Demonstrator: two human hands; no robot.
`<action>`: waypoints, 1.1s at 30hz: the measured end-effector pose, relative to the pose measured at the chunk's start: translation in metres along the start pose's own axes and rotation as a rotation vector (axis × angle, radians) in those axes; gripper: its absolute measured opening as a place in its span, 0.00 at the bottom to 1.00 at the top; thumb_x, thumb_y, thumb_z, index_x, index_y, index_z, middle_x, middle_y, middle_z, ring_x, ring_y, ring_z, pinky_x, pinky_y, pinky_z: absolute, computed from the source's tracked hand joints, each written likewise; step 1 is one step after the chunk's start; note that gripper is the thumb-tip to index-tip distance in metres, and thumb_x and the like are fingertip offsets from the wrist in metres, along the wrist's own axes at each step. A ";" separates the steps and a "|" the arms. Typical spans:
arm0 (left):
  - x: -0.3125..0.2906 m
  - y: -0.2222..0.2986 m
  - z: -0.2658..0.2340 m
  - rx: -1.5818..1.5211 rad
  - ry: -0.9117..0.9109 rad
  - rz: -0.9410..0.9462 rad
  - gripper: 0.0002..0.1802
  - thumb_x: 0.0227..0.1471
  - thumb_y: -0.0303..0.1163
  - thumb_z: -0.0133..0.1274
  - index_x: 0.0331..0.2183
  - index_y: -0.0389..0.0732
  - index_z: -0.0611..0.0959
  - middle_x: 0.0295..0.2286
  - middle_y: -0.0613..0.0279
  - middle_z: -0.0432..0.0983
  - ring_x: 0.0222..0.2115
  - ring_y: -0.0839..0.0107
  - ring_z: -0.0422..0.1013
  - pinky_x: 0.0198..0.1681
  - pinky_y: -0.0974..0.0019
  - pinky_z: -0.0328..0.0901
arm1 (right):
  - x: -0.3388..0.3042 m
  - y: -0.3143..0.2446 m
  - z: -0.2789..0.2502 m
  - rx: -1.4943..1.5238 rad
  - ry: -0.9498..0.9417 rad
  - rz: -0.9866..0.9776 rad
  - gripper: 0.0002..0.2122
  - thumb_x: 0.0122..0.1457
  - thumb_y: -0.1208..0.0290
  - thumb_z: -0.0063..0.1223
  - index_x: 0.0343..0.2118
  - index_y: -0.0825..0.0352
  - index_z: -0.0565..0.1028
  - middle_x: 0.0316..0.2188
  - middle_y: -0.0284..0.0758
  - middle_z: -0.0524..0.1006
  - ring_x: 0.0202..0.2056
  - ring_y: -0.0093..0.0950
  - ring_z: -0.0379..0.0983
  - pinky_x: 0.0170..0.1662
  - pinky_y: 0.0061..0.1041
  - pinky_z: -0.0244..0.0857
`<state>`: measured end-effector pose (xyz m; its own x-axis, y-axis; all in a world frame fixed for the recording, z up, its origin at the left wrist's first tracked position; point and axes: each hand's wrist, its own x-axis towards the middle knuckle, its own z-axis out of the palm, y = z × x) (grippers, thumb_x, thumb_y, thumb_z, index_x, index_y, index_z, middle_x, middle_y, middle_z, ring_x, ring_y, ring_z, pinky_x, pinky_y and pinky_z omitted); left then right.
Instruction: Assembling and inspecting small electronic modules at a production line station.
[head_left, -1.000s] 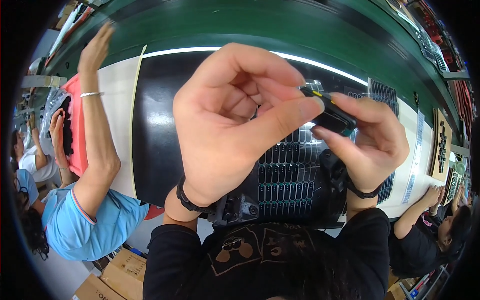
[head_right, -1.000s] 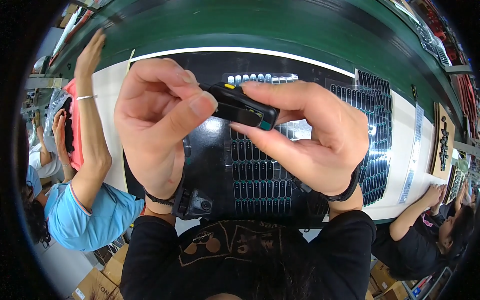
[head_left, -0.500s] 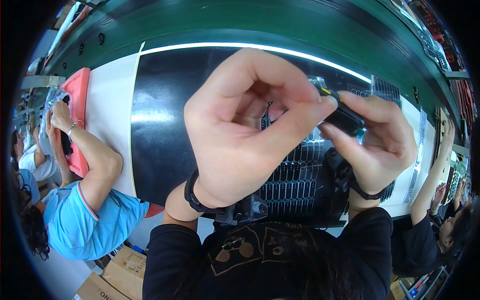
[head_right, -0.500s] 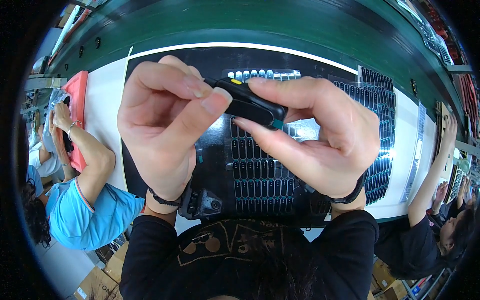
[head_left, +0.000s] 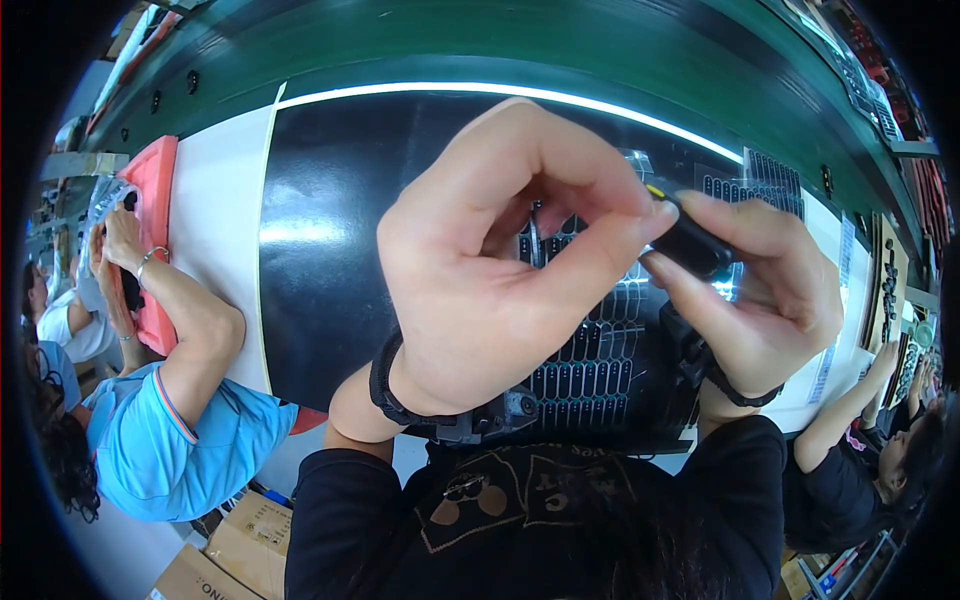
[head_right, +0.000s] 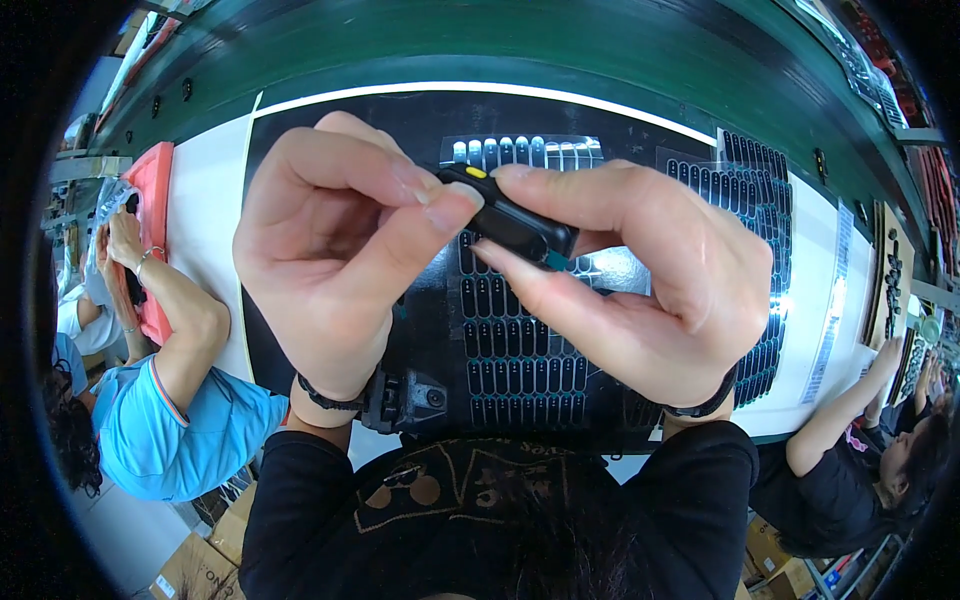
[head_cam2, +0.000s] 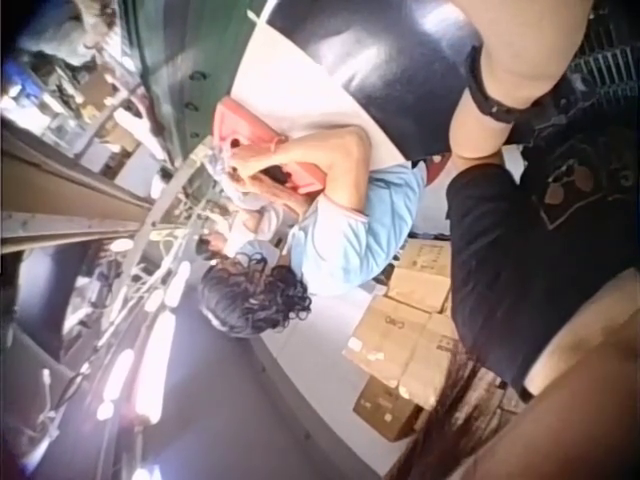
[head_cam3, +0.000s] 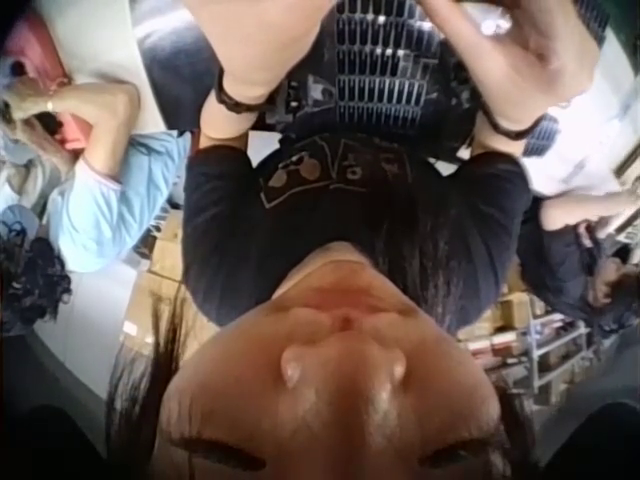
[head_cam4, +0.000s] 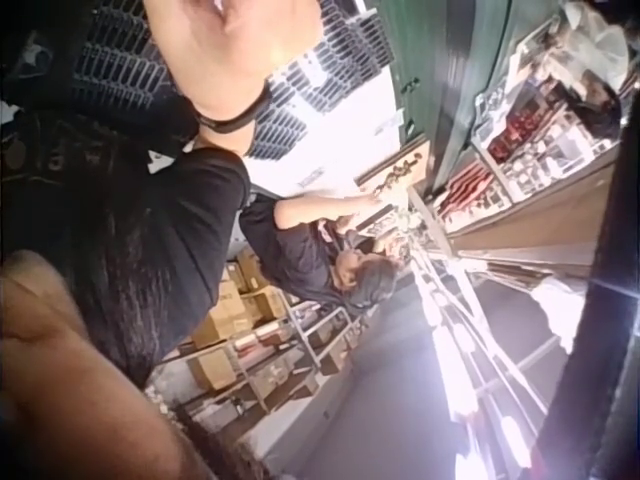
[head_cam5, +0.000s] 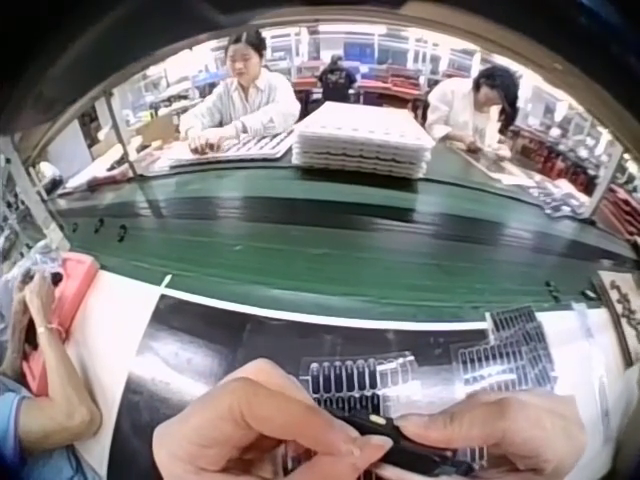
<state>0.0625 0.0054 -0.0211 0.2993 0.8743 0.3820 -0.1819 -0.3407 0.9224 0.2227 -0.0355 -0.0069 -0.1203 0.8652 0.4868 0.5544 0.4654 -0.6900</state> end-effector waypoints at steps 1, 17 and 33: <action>0.000 -0.001 0.000 0.001 0.001 -0.001 0.12 0.35 0.13 0.53 0.24 0.35 0.69 0.22 0.61 0.66 0.22 0.79 0.65 0.25 0.81 0.59 | 0.000 0.001 0.000 0.002 0.007 -0.008 0.17 0.30 0.86 0.60 0.29 0.76 0.71 0.26 0.39 0.73 0.28 0.24 0.70 0.34 0.16 0.62; 0.013 -0.006 -0.009 -0.381 -0.341 -0.490 0.13 0.45 0.33 0.52 0.32 0.34 0.72 0.20 0.68 0.67 0.21 0.87 0.62 0.22 0.84 0.54 | 0.003 0.010 -0.003 0.356 0.049 0.139 0.15 0.37 0.85 0.55 0.32 0.77 0.69 0.26 0.41 0.71 0.25 0.26 0.70 0.29 0.17 0.65; 0.007 -0.011 -0.008 0.702 -0.212 -0.062 0.05 0.39 0.24 0.52 0.22 0.32 0.73 0.18 0.62 0.67 0.19 0.75 0.63 0.23 0.75 0.58 | 0.053 0.147 0.004 0.398 -0.085 0.474 0.13 0.53 0.68 0.45 0.41 0.68 0.69 0.28 0.32 0.73 0.29 0.18 0.69 0.31 0.12 0.63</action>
<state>0.0591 0.0181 -0.0286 0.4774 0.8376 0.2654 0.4622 -0.4963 0.7349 0.2944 0.0796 -0.0842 -0.0104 0.9989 0.0455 0.2161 0.0467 -0.9753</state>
